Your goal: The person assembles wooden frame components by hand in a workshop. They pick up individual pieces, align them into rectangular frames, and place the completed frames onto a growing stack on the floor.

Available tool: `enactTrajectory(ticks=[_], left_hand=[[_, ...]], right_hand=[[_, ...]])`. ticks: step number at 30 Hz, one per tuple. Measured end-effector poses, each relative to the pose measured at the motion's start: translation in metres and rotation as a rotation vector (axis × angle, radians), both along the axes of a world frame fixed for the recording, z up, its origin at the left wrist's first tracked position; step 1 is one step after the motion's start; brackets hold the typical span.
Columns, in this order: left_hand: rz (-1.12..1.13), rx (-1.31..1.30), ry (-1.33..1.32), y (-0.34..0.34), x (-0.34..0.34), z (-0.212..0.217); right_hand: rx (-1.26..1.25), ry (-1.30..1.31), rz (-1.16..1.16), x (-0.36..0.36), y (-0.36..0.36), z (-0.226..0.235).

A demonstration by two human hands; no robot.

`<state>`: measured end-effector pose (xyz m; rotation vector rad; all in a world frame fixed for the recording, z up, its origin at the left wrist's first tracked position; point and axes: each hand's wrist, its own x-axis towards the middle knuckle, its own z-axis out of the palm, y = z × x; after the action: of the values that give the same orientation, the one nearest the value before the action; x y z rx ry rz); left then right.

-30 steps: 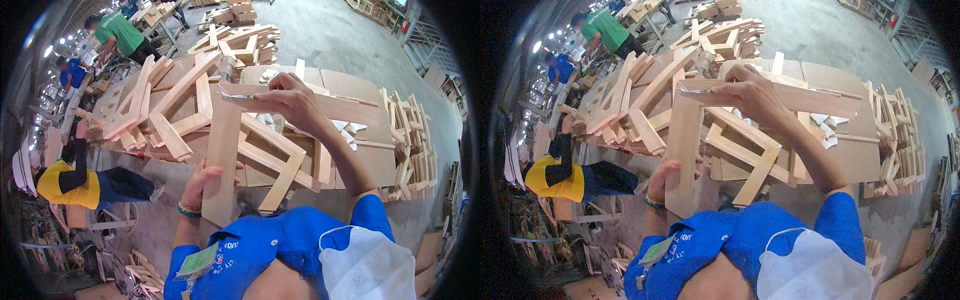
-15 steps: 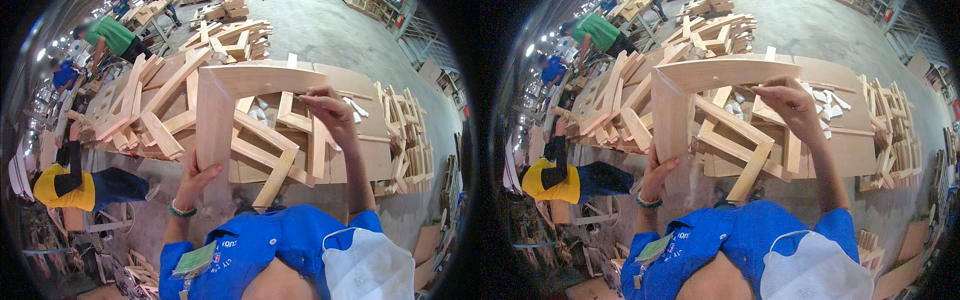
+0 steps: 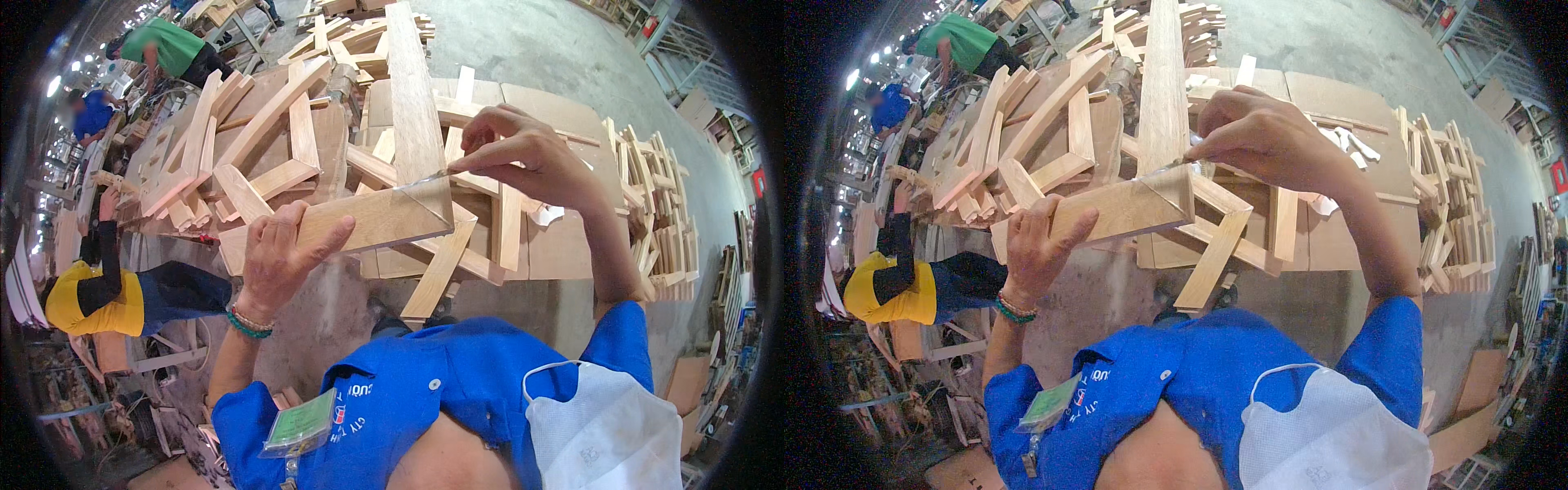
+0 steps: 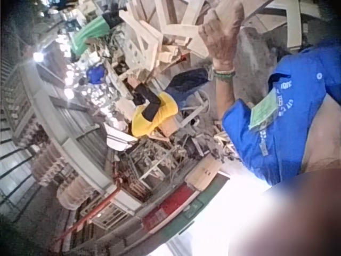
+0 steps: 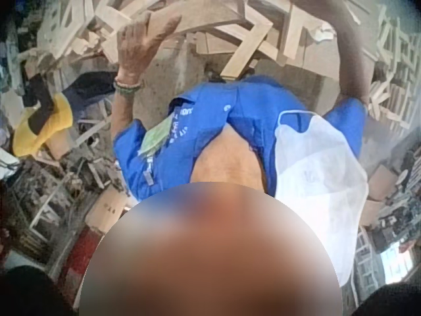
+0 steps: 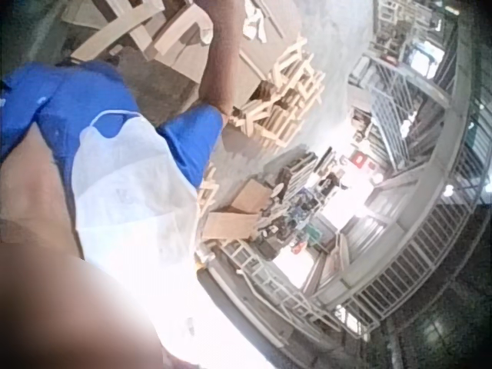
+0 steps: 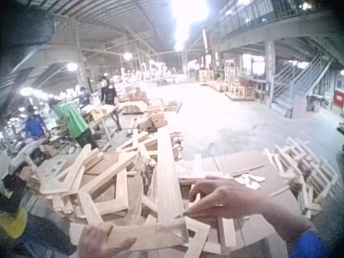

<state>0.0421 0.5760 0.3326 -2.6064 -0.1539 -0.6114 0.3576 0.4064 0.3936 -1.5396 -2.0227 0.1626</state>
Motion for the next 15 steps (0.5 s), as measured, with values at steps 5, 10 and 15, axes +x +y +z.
enactTrajectory(ticks=[5, 10, 15], left_hand=[[0.023, -0.083, -0.028, -0.006, -0.002, -0.021], [-0.02, -0.221, -0.025, -0.008, 0.001, -0.03], [0.205, -1.553, -0.372, -0.023, 0.01, -0.024]], right_hand=[[-0.132, -0.03, 0.021, 0.004, -0.019, 0.003], [-0.186, 0.152, -0.039, 0.007, -0.062, 0.005], [-0.024, 0.636, -0.225, 0.034, -0.115, -0.017]])
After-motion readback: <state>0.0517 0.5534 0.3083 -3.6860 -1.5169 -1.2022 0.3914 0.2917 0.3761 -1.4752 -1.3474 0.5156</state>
